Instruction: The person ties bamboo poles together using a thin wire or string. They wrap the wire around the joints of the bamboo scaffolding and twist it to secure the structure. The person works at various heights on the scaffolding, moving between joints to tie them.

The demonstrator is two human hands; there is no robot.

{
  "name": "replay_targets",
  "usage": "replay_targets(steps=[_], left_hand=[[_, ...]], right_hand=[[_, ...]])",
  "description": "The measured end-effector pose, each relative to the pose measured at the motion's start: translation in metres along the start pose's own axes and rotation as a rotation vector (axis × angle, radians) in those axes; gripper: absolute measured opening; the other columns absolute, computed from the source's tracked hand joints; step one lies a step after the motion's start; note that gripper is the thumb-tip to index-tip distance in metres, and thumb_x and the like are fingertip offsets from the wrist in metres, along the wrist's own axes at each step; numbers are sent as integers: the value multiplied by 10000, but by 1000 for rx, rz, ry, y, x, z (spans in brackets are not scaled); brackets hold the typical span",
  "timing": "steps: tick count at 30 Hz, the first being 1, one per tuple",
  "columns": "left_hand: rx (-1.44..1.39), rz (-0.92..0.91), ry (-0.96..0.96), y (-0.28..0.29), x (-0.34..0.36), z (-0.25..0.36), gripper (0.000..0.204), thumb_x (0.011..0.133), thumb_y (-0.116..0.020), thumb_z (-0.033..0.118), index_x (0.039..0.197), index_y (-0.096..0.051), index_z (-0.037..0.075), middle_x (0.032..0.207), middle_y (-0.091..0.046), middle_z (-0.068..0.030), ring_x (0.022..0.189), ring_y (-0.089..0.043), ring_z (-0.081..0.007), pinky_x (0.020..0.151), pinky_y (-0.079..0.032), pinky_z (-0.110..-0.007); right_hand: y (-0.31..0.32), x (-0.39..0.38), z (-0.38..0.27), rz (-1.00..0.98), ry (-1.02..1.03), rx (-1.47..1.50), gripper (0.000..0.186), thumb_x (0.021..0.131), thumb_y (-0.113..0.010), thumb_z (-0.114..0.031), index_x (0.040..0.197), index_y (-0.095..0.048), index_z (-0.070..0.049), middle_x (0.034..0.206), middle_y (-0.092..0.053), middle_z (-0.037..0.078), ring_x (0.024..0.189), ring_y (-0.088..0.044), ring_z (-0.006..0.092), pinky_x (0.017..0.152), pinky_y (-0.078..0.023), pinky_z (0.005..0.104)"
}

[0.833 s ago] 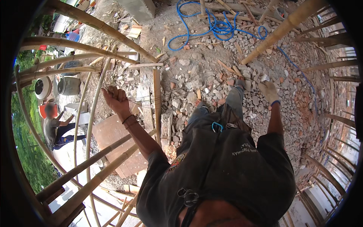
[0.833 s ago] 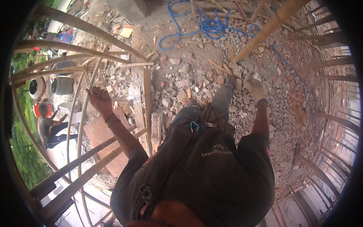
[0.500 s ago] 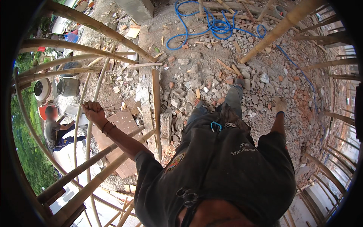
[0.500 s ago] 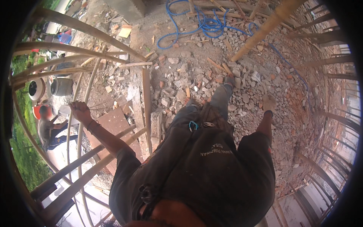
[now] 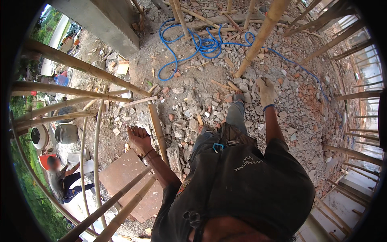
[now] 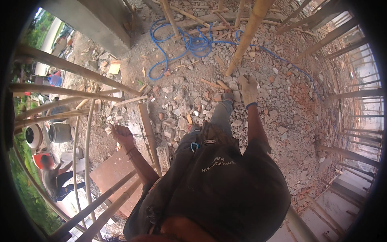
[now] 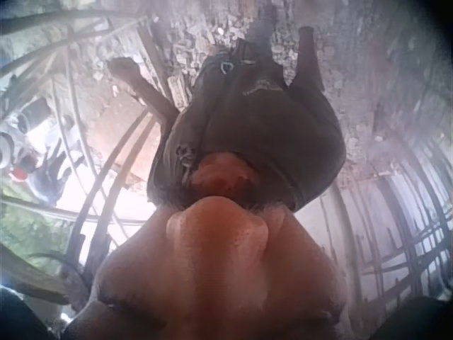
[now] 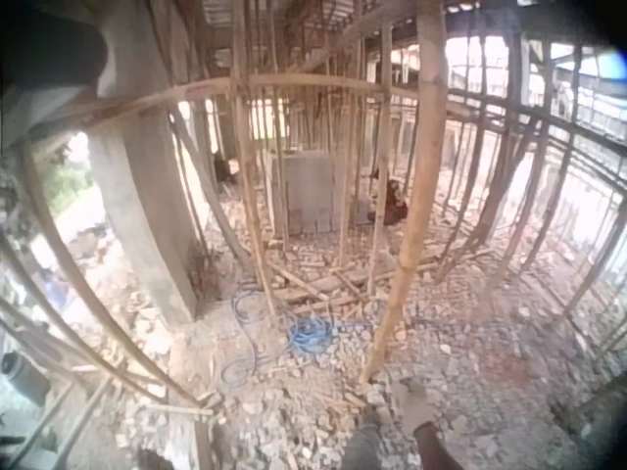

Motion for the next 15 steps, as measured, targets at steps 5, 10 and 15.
replay_targets(steps=[5, 10, 15], left_hand=[[59, -12, 135, -40, -21, -74, 254, 998, -591, 357, 828, -538, 176, 569, -378, 98, 391, -235, -12, 359, -187, -214], [263, -77, 231, -37, 2, -154, 413, 979, -568, 422, 1242, -560, 104, 1302, -616, -111, 493, -371, -45, 422, -302, -209], [232, -408, 252, -124, -5, -198, 394, 988, -536, 298, 1318, -546, 84, 1221, -641, -116, 555, -434, -75, 478, -364, -234]], right_hand=[[-89, -19, -42, -263, 53, 73, 179, 884, -651, -219, 804, -612, -64, 651, -513, -47, 570, -466, 56, 492, -357, 259], [-191, -77, -88, -602, 264, -116, 238, 917, -693, -255, 979, -680, -25, 776, -586, -3, 667, -494, 85, 597, -413, 276], [-231, -145, -90, -822, 287, -189, 318, 921, -686, -320, 1000, -680, -12, 792, -646, 5, 716, -573, 107, 641, -467, 309]])
Point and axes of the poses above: each hand's wrist, its own x-axis towards the middle knuckle, its own y-axis out of the back of the hand, z = x × y, the point moved 10 cm from there along x, towards the middle knuckle
